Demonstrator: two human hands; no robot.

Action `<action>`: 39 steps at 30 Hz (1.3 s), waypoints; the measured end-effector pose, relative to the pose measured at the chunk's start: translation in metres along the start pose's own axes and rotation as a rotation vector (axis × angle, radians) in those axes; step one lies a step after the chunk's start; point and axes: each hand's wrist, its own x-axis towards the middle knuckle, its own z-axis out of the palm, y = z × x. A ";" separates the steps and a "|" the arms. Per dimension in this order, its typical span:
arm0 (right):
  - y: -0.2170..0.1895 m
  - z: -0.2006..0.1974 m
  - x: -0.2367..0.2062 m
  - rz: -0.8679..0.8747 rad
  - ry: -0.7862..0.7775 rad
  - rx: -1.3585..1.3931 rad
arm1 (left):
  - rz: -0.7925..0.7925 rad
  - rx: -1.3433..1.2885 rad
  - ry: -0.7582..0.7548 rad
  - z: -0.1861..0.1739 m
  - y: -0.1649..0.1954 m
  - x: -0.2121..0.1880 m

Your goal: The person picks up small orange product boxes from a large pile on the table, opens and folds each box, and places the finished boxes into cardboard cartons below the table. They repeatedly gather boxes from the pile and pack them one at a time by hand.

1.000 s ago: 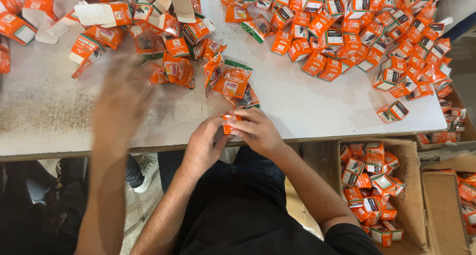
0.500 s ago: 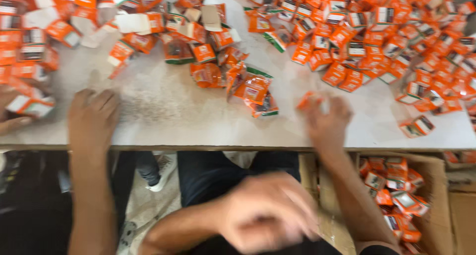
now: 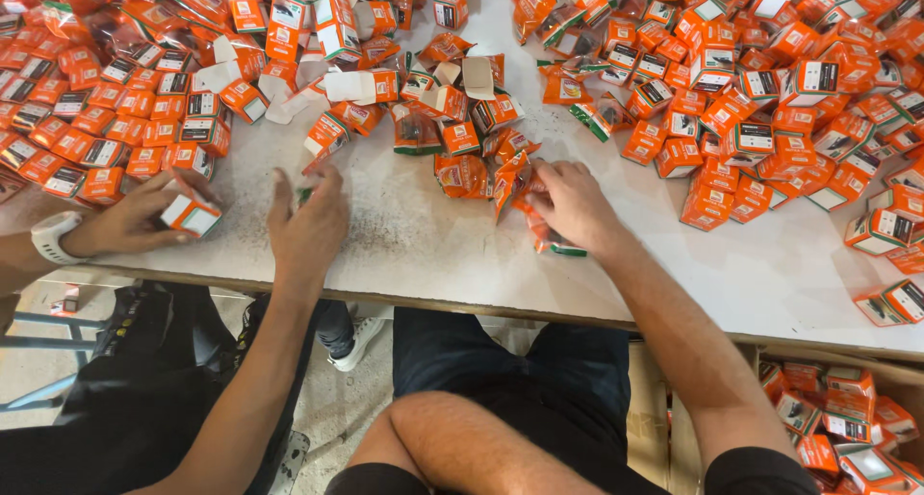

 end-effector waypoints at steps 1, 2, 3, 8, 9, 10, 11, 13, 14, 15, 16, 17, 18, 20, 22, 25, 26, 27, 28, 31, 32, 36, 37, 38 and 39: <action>0.008 0.003 0.001 -0.025 0.033 0.032 | 0.122 0.036 0.121 0.001 -0.004 -0.003; 0.017 0.005 0.002 -0.025 0.052 -0.022 | 0.121 -0.168 0.101 0.002 -0.006 -0.005; 0.024 0.005 0.005 -0.028 0.071 -0.076 | 0.122 -0.372 0.077 0.003 -0.008 -0.007; 0.034 -0.024 0.005 -0.040 0.283 0.003 | 0.070 -0.248 0.067 0.014 -0.004 -0.012; 0.028 -0.032 -0.004 -0.011 0.314 0.116 | 0.052 -0.165 0.069 0.015 -0.002 -0.012; 0.019 -0.040 -0.016 0.018 0.343 0.229 | 0.034 -0.082 0.071 0.016 0.000 -0.010; 0.008 -0.046 -0.032 0.001 0.325 0.267 | -0.038 -0.554 0.004 0.016 0.000 -0.011; -0.019 -0.048 -0.063 0.038 0.222 0.323 | -0.175 -1.498 -0.131 0.016 0.001 -0.011; -0.032 -0.047 -0.076 0.090 0.137 0.339 | -0.105 -0.937 -0.055 0.015 0.000 -0.012; -0.043 -0.044 -0.087 -0.028 0.157 0.294 | -0.083 -0.700 0.001 0.015 0.001 -0.013; -0.055 -0.040 -0.098 -0.146 0.173 0.251 | -0.063 -0.649 0.015 0.016 0.000 -0.015; -0.064 -0.037 -0.105 -0.119 0.147 0.207 | -0.056 -0.647 0.014 0.017 0.001 -0.016; -0.072 -0.033 -0.108 -0.095 0.129 0.161 | -0.057 -0.655 0.009 0.018 0.000 -0.015; -0.083 -0.030 -0.109 -0.079 0.141 0.062 | -0.059 -0.729 -0.007 0.021 -0.002 -0.013; -0.091 -0.030 -0.110 -0.096 0.199 -0.047 | -0.084 -0.929 -0.042 0.025 -0.006 -0.009; -0.097 -0.031 -0.108 -0.107 0.179 -0.089 | -0.454 -2.486 -0.262 0.034 -0.016 -0.007; -0.097 -0.031 -0.107 -0.093 0.162 -0.057 | -0.499 -2.668 -0.333 0.040 -0.019 -0.008; -0.097 -0.030 -0.107 -0.079 0.150 -0.029 | -0.505 -2.770 -0.407 0.046 -0.022 -0.008; -0.095 -0.028 -0.107 -0.066 0.135 -0.002 | -0.418 -2.853 -0.507 0.053 -0.025 -0.006; -0.088 -0.021 -0.110 -0.115 0.248 0.030 | -0.672 -2.962 -0.549 0.076 -0.039 0.020; -0.086 -0.017 -0.113 -0.128 0.287 0.040 | -0.786 -3.013 -0.474 0.081 -0.046 0.042; -0.077 -0.009 -0.130 -0.045 0.325 0.139 | -0.902 -3.239 0.141 0.073 -0.083 0.157; -0.073 -0.007 -0.132 0.003 0.310 0.184 | -0.788 -3.264 0.208 0.069 -0.081 0.175; -0.070 -0.006 -0.132 0.046 0.320 0.212 | -0.682 -3.279 0.234 0.062 -0.081 0.189; -0.067 -0.005 -0.131 0.087 0.324 0.244 | -0.605 -3.289 0.247 0.055 -0.078 0.198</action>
